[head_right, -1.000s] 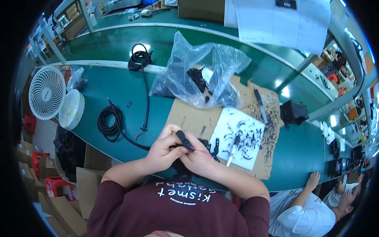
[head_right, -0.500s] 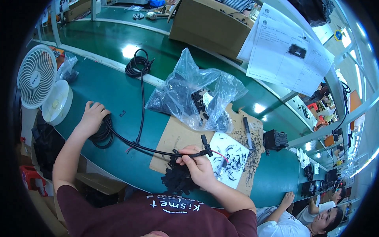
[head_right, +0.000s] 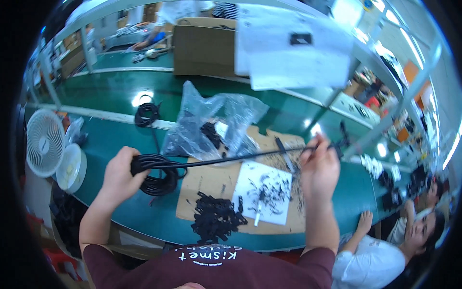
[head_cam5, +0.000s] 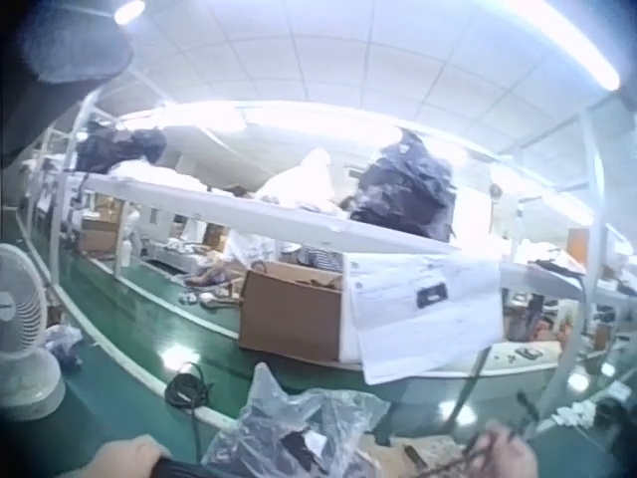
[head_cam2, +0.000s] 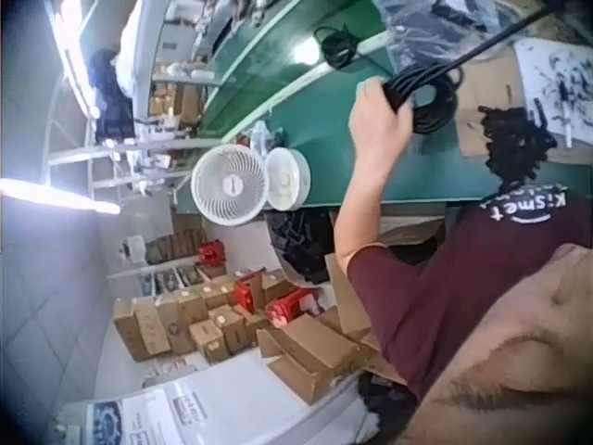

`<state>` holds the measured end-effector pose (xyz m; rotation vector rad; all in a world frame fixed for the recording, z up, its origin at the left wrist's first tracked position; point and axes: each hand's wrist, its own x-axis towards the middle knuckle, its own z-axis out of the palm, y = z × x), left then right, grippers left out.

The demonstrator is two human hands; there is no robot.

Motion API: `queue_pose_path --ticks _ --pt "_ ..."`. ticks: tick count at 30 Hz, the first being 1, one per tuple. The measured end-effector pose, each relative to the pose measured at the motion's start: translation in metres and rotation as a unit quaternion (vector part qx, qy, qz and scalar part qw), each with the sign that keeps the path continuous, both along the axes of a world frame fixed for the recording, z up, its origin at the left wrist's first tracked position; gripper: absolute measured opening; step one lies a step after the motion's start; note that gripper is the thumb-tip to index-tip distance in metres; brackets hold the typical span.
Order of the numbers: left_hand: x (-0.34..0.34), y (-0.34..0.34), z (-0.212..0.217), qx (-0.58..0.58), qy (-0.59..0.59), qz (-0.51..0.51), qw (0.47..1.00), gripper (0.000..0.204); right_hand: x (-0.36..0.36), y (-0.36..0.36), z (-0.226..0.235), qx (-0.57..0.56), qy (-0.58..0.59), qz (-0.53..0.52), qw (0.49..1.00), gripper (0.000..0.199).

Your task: The person assembles plastic housings and connects wiring harnesses by hand at a factory production line.

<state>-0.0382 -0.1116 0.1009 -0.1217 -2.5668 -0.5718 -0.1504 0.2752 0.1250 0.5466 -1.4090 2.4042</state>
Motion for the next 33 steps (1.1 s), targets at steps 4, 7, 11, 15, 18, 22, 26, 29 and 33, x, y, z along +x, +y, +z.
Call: queue_pose_path --ticks 4,7,11,15,18,22,26,29,33 --pt "-0.039 0.095 0.003 0.115 -0.109 -0.13 0.979 0.035 -0.018 0.087 0.064 -0.037 0.028 -0.02 0.999 0.025" --pt "-0.068 0.174 -0.021 0.122 -0.189 -0.236 0.945 0.04 -0.026 0.153 0.078 -0.057 -0.008 -0.123 0.991 0.021" --pt "-0.081 0.278 -0.052 0.122 -0.348 -0.306 0.878 0.05 -0.011 0.217 0.084 0.037 -0.002 -0.27 0.962 0.019" --pt "-0.075 0.378 -0.104 0.286 -0.327 -0.349 0.83 0.054 -0.02 0.25 0.109 0.167 0.033 -0.323 0.931 0.023" --pt "-0.056 0.448 -0.149 0.327 -0.351 -0.384 0.789 0.056 -0.079 0.254 0.107 0.354 -0.014 -0.429 0.831 0.026" --pt "-0.023 0.415 -0.125 0.203 -0.338 -0.521 0.757 0.051 -0.151 0.253 0.042 0.574 -0.056 -0.461 0.674 0.031" --pt "-0.023 0.299 -0.068 0.147 -0.249 -0.564 0.774 0.033 -0.204 0.233 -0.042 0.621 -0.015 -0.451 0.641 0.028" --pt "-0.01 0.218 -0.06 0.129 -0.166 -0.474 0.855 0.023 -0.22 0.236 -0.089 0.628 -0.064 -0.476 0.613 0.026" --pt "0.034 0.134 -0.085 0.277 -0.198 -0.206 0.917 0.012 -0.225 0.241 -0.124 0.691 -0.139 -0.476 0.527 0.023"
